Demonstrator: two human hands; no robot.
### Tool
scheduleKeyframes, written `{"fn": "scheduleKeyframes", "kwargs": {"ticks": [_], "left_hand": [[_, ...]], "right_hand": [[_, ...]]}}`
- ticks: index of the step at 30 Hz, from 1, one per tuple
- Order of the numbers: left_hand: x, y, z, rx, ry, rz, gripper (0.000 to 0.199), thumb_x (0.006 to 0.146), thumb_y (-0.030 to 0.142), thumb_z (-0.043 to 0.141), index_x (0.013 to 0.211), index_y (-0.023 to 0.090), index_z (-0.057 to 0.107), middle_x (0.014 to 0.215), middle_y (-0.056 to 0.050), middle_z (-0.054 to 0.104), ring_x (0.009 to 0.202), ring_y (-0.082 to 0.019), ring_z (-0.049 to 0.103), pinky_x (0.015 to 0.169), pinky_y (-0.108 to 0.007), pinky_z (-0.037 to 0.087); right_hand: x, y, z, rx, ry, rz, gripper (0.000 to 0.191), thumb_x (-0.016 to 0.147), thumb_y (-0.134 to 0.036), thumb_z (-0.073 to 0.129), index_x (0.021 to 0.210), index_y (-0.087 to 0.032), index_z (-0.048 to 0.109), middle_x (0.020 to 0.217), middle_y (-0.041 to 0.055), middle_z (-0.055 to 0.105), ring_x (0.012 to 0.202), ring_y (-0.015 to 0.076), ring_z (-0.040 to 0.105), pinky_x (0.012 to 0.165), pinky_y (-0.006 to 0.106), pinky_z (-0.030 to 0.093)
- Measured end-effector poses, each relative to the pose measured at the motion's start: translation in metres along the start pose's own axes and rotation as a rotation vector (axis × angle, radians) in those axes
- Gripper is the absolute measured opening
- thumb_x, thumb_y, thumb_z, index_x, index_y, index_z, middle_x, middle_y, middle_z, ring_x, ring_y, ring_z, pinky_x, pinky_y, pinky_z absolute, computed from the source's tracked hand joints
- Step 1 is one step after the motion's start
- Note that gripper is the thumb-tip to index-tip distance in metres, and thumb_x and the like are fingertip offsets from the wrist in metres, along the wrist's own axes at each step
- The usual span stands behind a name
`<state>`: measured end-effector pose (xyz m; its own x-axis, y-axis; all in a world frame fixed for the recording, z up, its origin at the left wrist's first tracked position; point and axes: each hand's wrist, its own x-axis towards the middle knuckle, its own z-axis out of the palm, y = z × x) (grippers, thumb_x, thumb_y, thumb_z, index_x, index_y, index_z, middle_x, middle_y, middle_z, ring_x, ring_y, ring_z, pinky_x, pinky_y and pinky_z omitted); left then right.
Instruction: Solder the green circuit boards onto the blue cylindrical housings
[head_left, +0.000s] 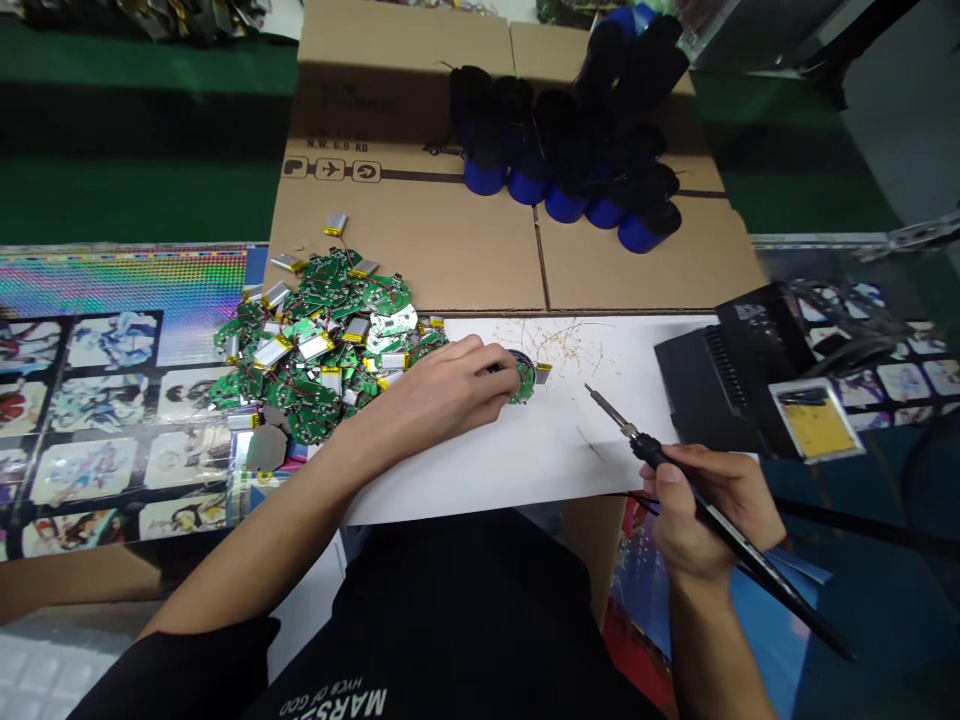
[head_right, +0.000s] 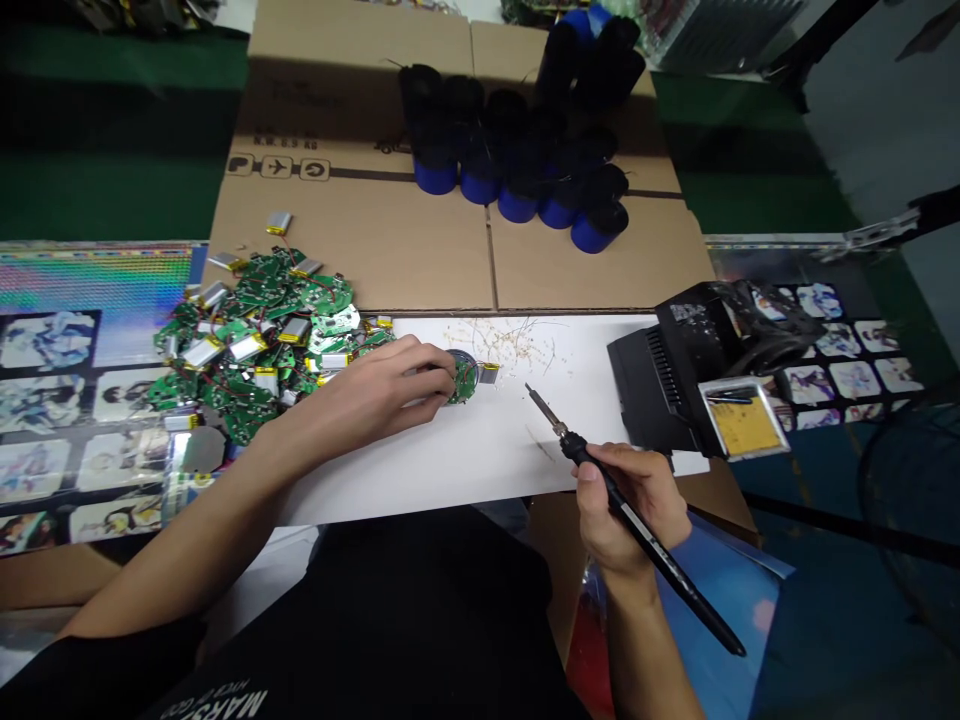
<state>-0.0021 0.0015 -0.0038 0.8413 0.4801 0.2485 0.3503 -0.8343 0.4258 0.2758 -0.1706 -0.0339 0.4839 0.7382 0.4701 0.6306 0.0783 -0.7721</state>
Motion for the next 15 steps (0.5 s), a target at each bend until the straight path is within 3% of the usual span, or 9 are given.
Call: {"fn": "scheduleKeyframes", "kwargs": {"ticks": [9, 15], "left_hand": [[-0.005, -0.002, 0.0, -0.059, 0.016, -0.021, 0.019, 0.112, 0.023, 0.051, 0.106, 0.02, 0.069, 0.119, -0.008, 0.074, 0.105, -0.022, 0.064, 0.094, -0.037, 0.052], [-0.009, -0.001, -0.012, -0.141, 0.102, -0.056, 0.009, 0.11, 0.027, 0.059, 0.113, 0.021, 0.066, 0.123, -0.009, 0.073, 0.117, -0.023, 0.067, 0.102, -0.038, 0.054]], "right_hand": [[-0.002, 0.012, 0.01, 0.003, -0.031, 0.173, 0.027, 0.092, -0.039, 0.08, 0.107, -0.019, 0.07, 0.081, 0.0, 0.074, 0.06, 0.0144, 0.072, 0.06, 0.028, 0.06], [-0.006, 0.024, 0.014, 0.024, -0.079, 0.162, 0.022, 0.094, -0.036, 0.077, 0.107, -0.02, 0.069, 0.08, -0.0001, 0.074, 0.064, 0.0151, 0.073, 0.065, 0.029, 0.062]]}}
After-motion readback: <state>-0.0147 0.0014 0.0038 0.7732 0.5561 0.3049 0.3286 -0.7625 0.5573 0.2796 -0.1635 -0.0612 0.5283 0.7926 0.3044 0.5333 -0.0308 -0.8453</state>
